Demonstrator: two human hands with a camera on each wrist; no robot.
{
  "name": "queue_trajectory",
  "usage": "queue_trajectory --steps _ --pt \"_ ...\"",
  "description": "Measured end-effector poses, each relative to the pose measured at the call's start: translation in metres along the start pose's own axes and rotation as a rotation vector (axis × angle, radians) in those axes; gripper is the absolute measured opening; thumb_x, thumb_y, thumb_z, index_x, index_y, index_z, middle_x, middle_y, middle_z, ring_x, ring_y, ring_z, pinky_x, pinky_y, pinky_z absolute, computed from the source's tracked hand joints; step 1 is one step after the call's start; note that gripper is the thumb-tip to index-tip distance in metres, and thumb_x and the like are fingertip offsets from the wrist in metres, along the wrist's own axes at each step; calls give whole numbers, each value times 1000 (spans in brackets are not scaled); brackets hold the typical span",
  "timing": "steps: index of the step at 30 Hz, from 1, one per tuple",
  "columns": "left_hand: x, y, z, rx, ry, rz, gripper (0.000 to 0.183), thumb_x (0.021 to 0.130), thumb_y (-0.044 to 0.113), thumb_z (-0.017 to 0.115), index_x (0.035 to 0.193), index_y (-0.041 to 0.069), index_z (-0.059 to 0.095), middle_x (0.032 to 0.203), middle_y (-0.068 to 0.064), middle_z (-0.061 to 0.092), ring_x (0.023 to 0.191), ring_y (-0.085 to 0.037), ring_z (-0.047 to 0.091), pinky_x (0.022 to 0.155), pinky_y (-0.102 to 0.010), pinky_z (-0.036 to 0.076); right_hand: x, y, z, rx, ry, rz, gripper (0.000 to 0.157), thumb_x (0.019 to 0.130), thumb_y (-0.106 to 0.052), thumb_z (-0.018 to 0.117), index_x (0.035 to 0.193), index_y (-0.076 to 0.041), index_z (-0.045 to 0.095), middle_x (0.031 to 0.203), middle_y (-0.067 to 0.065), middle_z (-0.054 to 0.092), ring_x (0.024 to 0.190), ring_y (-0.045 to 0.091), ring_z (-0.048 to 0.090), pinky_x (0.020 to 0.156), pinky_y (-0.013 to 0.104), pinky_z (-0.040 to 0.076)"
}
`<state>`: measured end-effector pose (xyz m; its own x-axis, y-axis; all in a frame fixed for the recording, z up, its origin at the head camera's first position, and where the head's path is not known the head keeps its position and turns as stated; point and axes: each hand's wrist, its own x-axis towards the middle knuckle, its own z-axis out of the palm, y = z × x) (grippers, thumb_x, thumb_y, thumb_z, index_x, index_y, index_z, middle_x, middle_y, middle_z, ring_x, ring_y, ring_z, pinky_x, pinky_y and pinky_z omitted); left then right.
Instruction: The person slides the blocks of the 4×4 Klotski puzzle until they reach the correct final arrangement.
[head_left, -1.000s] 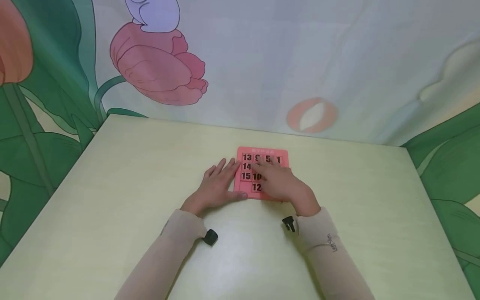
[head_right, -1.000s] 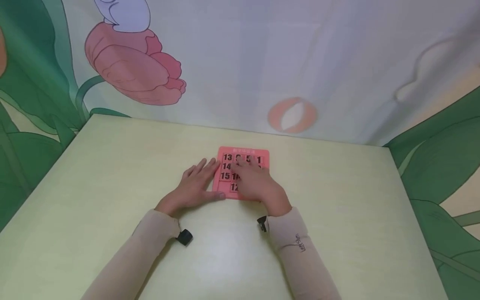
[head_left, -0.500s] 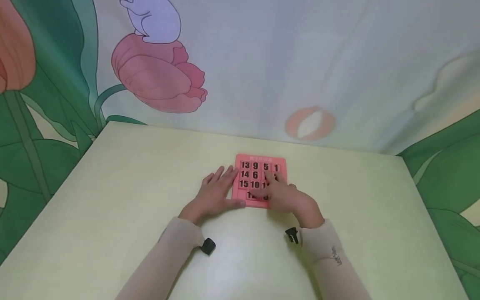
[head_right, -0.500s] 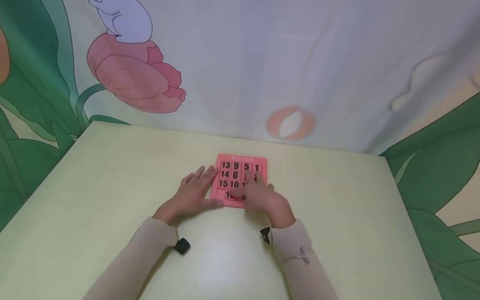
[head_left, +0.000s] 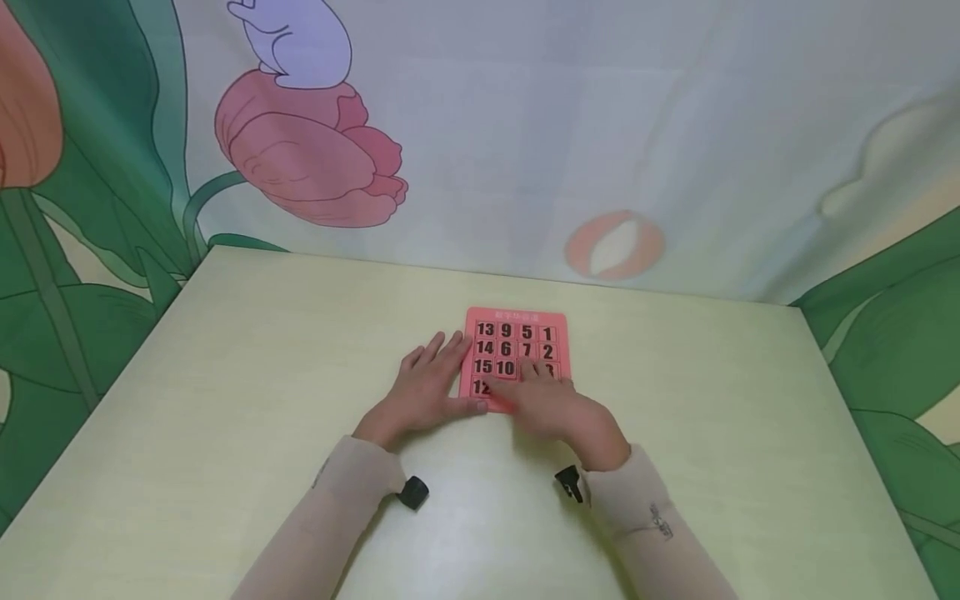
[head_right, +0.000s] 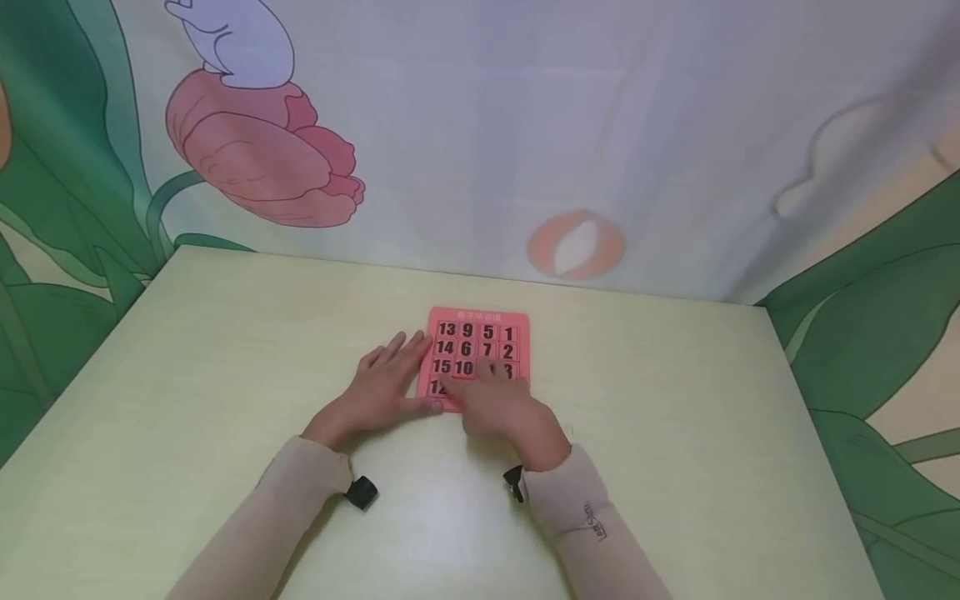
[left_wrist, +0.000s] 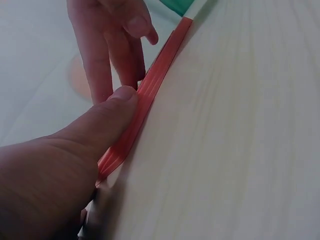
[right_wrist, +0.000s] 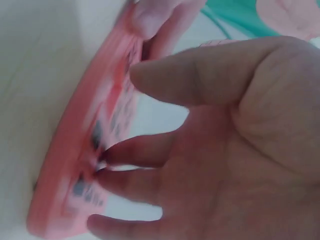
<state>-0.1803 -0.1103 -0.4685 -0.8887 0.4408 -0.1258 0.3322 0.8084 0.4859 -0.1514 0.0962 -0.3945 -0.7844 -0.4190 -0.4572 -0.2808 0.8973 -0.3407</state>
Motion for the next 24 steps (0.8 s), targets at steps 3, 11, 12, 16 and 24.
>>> queue_trajectory --steps 3,11,12,16,24 --pt "0 0 1 8 2 4 105 88 72 59 164 15 12 169 -4 9 154 -28 -2 120 -52 2 -8 -11 5 -2 -21 32 55 106 -16 43 158 -30 36 163 30 11 149 48 6 115 66 16" --pt "1 -1 2 26 8 -7 100 91 71 53 164 15 14 169 -4 9 154 -28 -1 120 -52 4 -14 -31 16 -47 -14 63 67 103 -15 45 164 -26 19 160 35 12 148 50 7 117 61 16" --pt "1 -1 2 22 6 -6 99 92 70 54 164 14 14 169 -4 10 154 -28 -1 120 -52 4 -14 -32 17 -44 -10 60 67 103 -15 44 164 -26 17 160 35 12 148 50 7 117 61 16" --pt "0 -1 1 8 5 -2 97 93 63 59 163 14 14 169 -5 9 154 -28 -2 120 -52 2 -11 -35 21 -5 11 4 69 103 -13 41 164 -26 12 159 35 12 148 50 5 117 62 11" --pt "0 0 1 -21 19 -6 94 94 57 62 163 14 16 168 -6 11 154 -28 -1 120 -52 3 -6 -30 20 54 9 -93 74 102 -13 46 164 -27 8 162 31 9 149 48 3 117 62 11"
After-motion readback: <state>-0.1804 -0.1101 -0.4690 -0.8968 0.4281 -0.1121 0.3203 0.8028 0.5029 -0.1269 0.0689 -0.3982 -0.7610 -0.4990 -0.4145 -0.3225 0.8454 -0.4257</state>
